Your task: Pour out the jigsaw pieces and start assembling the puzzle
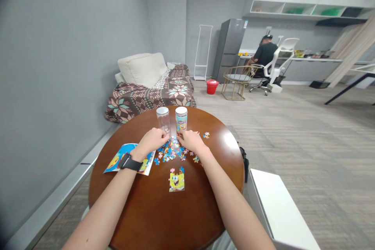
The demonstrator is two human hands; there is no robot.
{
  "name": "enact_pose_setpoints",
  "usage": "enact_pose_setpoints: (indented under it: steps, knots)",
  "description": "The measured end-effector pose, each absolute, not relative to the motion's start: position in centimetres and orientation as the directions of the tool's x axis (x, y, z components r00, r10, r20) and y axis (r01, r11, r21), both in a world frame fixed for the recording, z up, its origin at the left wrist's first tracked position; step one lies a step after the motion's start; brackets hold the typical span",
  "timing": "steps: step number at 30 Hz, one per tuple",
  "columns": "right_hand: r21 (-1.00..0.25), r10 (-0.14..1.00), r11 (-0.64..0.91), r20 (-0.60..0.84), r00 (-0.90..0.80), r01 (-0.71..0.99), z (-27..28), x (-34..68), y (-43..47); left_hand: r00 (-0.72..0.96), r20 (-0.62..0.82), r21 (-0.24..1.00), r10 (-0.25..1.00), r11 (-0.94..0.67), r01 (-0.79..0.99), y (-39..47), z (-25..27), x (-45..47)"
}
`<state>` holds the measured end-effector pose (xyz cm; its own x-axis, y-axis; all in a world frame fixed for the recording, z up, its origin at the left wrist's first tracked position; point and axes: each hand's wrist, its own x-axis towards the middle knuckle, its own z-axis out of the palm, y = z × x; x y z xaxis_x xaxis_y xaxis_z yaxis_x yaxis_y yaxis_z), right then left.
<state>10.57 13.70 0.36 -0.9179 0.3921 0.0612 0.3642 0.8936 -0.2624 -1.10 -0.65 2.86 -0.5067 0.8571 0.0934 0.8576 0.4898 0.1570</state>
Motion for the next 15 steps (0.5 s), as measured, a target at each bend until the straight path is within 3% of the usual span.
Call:
enact_pose_setpoints:
  steps: [6, 10, 15]
  knots:
    - [-0.375, 0.334, 0.881, 0.058, -0.941, 0.290, 0.6, 10.6, 13.6, -0.500, 0.014, 0.190, 0.866, 0.488, 0.852, -0.9, 1.9, -1.4]
    - [-0.480, 0.223, 0.857, 0.019, -0.975, 0.187, 0.4, 10.7, 14.3, -0.481, 0.008, 0.180, 0.877, 0.472, 0.863, -1.0, 1.5, -1.8]
    - [-0.566, 0.077, 0.823, 0.025, -0.997, 0.050, -0.2, 10.9, 15.0, -0.345, -0.008, 0.245, 0.939, 0.336, 0.909, -1.1, 1.5, -1.9]
